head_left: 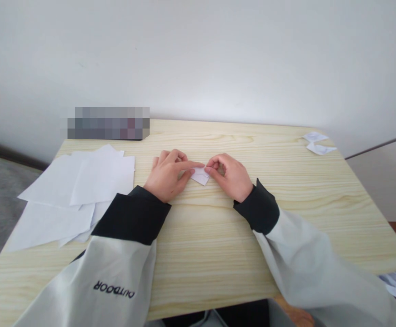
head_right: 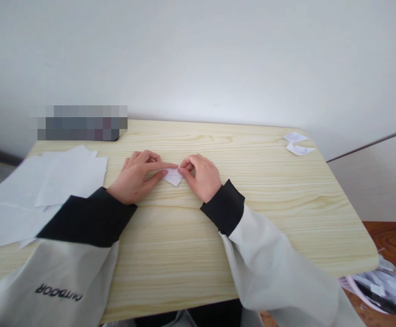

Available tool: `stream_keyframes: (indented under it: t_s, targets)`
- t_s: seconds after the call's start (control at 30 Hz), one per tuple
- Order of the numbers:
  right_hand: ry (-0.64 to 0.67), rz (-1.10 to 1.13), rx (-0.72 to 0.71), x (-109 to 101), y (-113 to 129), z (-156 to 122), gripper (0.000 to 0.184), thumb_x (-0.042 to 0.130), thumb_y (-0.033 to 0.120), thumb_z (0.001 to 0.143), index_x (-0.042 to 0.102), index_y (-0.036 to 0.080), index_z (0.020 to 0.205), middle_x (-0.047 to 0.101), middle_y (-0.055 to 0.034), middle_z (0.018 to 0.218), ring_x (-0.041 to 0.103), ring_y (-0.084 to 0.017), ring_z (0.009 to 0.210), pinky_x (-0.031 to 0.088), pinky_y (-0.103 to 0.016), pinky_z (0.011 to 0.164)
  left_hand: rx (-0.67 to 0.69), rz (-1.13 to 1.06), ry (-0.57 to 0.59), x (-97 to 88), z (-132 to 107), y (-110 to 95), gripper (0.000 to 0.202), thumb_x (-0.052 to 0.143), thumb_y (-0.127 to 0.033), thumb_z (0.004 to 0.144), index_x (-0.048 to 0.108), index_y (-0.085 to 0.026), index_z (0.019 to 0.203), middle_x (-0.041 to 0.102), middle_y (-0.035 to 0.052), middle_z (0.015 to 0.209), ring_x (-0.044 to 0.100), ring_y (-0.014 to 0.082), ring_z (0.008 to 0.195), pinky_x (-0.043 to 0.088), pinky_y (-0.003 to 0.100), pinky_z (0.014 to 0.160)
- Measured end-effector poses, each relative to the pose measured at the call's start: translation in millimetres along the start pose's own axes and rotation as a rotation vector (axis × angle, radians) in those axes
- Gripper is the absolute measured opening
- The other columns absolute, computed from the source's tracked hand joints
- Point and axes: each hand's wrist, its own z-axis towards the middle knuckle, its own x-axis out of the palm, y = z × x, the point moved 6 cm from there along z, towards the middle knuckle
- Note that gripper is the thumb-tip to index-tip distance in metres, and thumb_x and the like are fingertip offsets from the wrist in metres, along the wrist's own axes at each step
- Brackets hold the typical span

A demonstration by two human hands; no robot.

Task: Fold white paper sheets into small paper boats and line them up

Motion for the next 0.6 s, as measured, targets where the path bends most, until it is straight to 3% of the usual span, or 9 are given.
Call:
stream_keyframes:
  t_s: [0.3, 0.6]
  targets:
    - [0.001, -0.011, -0.003, -0.5, -1.7, 1.7, 0.009, 0.065, 0.024, 0.080, 0.062, 0.018, 0.075, 0.059, 0.0006, 0.073, 0.052, -0.012, 0.065, 0.038, -0.024, 0.064, -0.067, 0.077, 0.004, -3.4, -1.1, 0.0, 0.026, 0.052, -0.035, 0.087, 0.066, -0.042, 0.109, 0.050, 0.0059, 0.107, 0.041, 0.0284, 0.104, 0.034, 0.048, 0.086]
    - [-0.054, -0.085, -0.082, 0.7, 0.5, -2.0, 0.010, 0.057, 0.026, 0.084, 0.060, 0.018, 0.079, 0.060, -0.0013, 0.075, 0.056, -0.014, 0.072, 0.041, -0.027, 0.071, 0.183, 0.023, -0.053, 0.2, -1.1, -8.1, 0.029, 0.046, -0.026, 0.090, 0.068, -0.032, 0.108, 0.060, 0.0054, 0.114, 0.046, 0.0262, 0.108, 0.035, 0.045, 0.088]
